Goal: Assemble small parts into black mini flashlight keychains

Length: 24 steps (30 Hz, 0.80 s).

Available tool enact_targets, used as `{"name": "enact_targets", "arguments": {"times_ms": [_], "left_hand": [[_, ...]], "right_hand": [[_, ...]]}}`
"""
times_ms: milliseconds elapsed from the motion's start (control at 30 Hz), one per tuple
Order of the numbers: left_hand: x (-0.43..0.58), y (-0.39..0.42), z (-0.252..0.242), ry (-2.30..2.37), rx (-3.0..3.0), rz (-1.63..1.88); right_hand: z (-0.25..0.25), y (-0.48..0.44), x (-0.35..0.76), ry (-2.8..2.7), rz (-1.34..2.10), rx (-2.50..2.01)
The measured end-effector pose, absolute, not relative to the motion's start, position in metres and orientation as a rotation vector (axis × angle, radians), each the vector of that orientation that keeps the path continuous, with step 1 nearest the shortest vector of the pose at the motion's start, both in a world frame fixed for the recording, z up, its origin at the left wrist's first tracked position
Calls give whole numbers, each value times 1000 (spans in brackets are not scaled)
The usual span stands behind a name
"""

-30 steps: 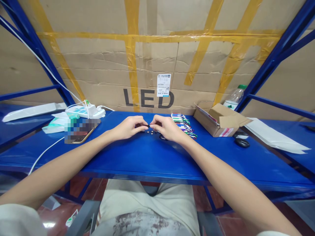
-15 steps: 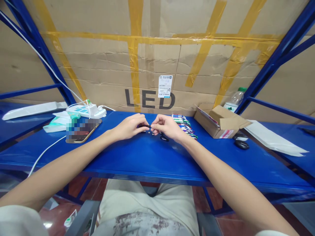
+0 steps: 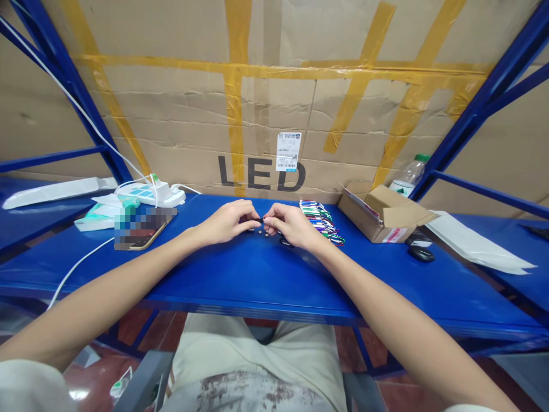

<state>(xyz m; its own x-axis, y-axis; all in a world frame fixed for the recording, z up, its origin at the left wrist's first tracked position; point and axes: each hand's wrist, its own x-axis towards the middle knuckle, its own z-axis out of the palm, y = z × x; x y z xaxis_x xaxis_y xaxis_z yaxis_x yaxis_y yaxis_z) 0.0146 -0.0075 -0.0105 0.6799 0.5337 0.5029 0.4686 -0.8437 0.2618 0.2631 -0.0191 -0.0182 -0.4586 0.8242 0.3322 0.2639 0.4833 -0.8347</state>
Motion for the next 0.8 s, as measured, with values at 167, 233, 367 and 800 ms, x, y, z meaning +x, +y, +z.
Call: {"name": "enact_targets", "arguments": {"times_ms": [167,233,367,800], "left_hand": [[17,-12,-10,862,2885,869],[18,-13,-10,867,2960,846],[19,-13,-10,870,3104,810],[20,-16,-10,843,3376,682]], "right_hand": [[-16,-19,264,-1972,1030,-923],[-15,-19,264,-1956,1088,-946],[-13,-20,262,-1894,1163,-980],[-12,-24,264,-1775,1486,-1096]]}}
